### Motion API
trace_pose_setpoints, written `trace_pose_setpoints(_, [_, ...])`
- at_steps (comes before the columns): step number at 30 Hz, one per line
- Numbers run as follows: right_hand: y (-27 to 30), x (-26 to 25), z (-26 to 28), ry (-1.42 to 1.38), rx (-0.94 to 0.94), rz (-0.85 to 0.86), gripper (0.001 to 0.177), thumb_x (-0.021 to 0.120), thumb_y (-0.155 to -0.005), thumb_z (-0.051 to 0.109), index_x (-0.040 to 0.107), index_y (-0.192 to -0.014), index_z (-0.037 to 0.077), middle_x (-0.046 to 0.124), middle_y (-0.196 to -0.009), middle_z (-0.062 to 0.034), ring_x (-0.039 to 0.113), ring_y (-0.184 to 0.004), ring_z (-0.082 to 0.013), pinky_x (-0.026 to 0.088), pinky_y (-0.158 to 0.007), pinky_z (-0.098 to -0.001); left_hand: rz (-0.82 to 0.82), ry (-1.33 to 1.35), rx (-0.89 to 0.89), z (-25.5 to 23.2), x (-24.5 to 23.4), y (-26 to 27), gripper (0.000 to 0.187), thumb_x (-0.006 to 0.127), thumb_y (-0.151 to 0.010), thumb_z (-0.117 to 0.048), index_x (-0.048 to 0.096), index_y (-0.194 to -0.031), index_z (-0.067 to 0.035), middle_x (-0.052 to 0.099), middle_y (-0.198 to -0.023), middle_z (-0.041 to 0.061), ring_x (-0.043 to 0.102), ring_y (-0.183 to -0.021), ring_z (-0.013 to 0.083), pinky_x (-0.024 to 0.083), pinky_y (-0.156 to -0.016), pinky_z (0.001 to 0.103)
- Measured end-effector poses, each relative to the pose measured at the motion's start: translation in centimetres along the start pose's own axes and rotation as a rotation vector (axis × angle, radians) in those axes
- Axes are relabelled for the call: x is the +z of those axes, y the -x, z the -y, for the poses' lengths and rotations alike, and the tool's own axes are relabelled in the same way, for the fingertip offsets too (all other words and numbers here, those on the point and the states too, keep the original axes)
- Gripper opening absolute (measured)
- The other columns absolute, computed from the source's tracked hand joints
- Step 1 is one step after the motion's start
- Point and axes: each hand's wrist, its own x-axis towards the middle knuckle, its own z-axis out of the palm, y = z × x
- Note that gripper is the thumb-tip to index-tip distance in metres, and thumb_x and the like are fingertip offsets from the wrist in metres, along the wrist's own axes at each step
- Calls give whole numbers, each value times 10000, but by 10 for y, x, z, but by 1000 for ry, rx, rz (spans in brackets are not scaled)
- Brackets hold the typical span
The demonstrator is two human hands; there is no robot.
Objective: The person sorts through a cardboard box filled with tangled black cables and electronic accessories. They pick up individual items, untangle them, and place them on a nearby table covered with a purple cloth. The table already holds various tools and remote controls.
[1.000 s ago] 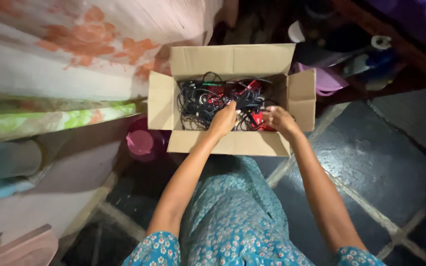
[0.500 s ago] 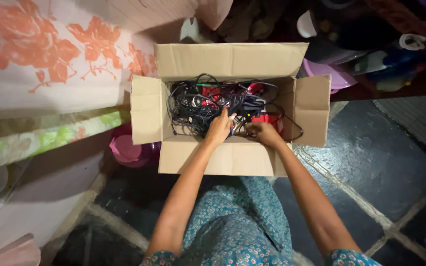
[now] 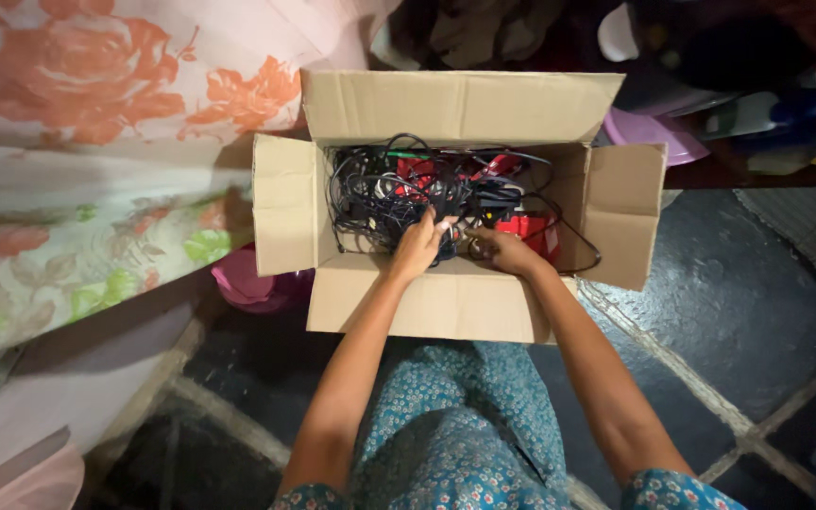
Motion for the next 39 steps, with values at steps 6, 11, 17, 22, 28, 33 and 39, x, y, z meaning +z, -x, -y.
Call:
trace_pose_setpoints(6, [-6, 15, -11, 256, 374, -216, 391, 661, -857, 71, 709, -1238, 142, 733, -1027, -184, 715, -957, -361, 559, -833, -455, 49, 6, 187, 8, 18, -11, 435, 577, -1100, -268, 492, -1373, 60, 657, -1027, 353, 669, -965, 509, 547, -778, 544])
trace_pose_setpoints(11, [-7, 15, -17, 209, 322, -180, 234, 647, -885, 141, 761, -1089, 155, 763, -944, -146, 747, -886, -300, 579, -811, -423, 176, -69, -144, -2, 14, -23, 396, 544, -1025, -272, 513, -1251, 52, 663, -870, 349, 653, -882, 526, 486, -740, 607])
trace_pose_setpoints(17, [-43, 22, -31, 366, 48, -156, 247, 746, -803, 213, 806, -1042, 210, 761, -971, -124, 723, -828, -340, 577, -762, -446, 118, -125, -279, -18, 3, -21, 325, 534, -1032, -283, 522, -1171, 11, 676, -869, 335, 654, -862, 528, 490, -752, 623])
trace_pose_setpoints(22, [-64, 27, -34, 433, 167, -194, 189, 739, -851, 291, 824, -1012, 240, 752, -926, -171, 741, -830, -340, 601, -787, -443, 122, -122, -274, -6, 7, -21, 316, 530, -1041, -291, 518, -1139, 9, 680, -897, 333, 652, -883, 524, 489, -771, 621])
trace_pose_setpoints(28, [-73, 31, -3, 617, 345, -185, 212, 776, -832, 352, 815, -920, 162, 741, -897, -206, 728, -871, -399, 586, -771, -504, 118, -55, -228, -1, 6, -18, 365, 522, -1040, -284, 491, -1251, 11, 677, -925, 332, 647, -897, 524, 478, -773, 619])
trace_pose_setpoints(33, [-77, 35, -21, 658, 356, -190, 246, 789, -819, 343, 806, -880, 106, 747, -904, -203, 738, -888, -379, 597, -780, -488, 110, 7, -172, -11, -10, -14, 381, 511, -1045, -310, 505, -1284, -13, 686, -973, 317, 645, -937, 512, 490, -759, 604])
trace_pose_setpoints(39, [-79, 30, -24, 504, 291, -219, 246, 834, -750, 342, 819, -928, 173, 761, -879, -140, 736, -825, -341, 586, -755, -463, -35, 108, 69, -5, -19, -17, 410, 504, -1058, -249, 431, -1317, 60, 737, -1038, 242, 694, -934, 467, 556, -730, 503])
